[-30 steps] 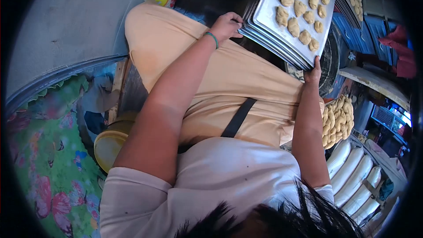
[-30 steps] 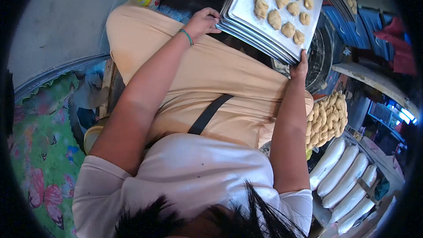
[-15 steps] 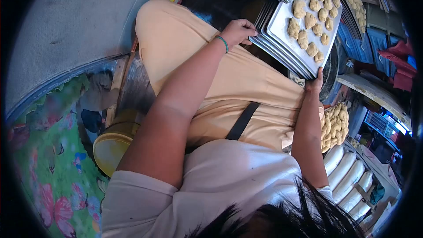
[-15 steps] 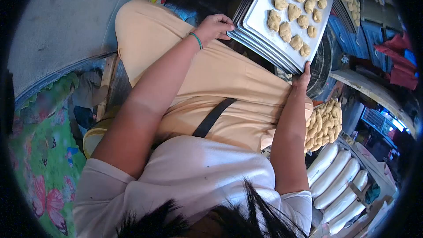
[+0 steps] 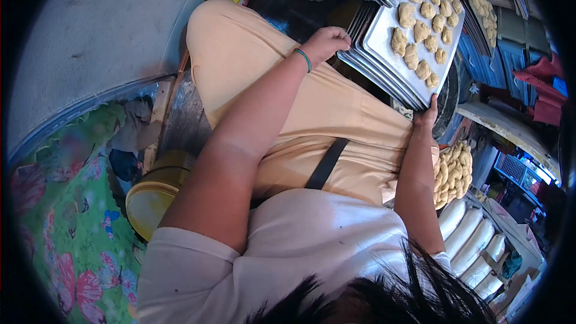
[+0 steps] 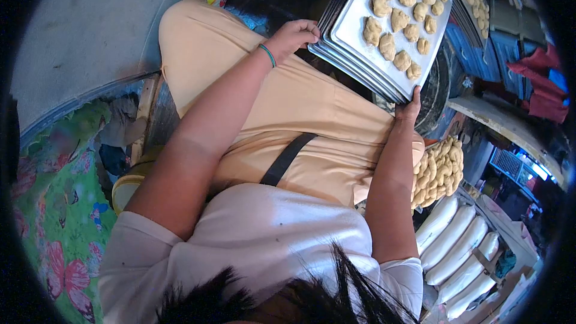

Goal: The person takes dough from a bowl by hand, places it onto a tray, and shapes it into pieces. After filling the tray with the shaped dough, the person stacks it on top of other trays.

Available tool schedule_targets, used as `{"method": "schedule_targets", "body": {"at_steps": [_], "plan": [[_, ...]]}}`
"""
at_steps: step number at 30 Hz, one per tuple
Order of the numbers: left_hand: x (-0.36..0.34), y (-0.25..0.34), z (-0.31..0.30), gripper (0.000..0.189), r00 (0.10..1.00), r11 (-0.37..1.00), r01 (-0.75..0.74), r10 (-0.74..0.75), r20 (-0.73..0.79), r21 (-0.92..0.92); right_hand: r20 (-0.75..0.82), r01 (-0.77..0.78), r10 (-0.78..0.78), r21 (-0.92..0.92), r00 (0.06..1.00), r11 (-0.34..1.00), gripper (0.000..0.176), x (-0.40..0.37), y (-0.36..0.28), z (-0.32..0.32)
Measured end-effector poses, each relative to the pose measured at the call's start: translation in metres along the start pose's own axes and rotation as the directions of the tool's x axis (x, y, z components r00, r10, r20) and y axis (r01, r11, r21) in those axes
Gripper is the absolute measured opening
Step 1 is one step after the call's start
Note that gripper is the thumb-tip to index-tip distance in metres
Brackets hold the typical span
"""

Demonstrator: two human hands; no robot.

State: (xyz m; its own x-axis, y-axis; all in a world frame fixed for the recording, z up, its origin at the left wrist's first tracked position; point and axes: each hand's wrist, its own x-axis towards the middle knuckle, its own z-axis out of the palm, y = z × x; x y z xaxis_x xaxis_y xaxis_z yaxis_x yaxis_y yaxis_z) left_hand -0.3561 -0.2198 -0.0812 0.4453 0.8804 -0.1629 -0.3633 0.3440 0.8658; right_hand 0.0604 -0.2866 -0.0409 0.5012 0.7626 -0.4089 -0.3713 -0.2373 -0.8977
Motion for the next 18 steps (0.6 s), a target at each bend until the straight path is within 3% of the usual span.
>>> {"method": "schedule_targets", "body": {"at_steps": [6, 9, 12, 18], "plan": [[0.004, 0.002, 0.002, 0.009, 0.998, 0.998, -0.062, 0.061, -0.024, -0.022, 0.014, -0.026, 0.026, 0.020, 1.000, 0.999, 0.056, -0.002, -0.004, 0.003], [0.006, 0.004, 0.002, 0.010, 0.992, 0.990, -0.128, 0.127, 0.016, 0.061, 0.039, -0.050, 0.049, 0.022, 0.998, 0.999, 0.058, 0.001, -0.004, -0.002], [0.010, 0.006, 0.001, 0.014, 0.996, 0.996, -0.088, 0.087, 0.029, 0.011, 0.056, -0.061, 0.059, 0.034, 0.997, 0.998, 0.058, 0.006, -0.003, -0.006], [0.009, 0.006, 0.013, 0.017, 0.991, 0.995, -0.085, 0.090, -0.100, 0.056, 0.010, -0.077, 0.077, 0.018, 0.997, 0.997, 0.058, -0.003, -0.007, 0.002]]}}
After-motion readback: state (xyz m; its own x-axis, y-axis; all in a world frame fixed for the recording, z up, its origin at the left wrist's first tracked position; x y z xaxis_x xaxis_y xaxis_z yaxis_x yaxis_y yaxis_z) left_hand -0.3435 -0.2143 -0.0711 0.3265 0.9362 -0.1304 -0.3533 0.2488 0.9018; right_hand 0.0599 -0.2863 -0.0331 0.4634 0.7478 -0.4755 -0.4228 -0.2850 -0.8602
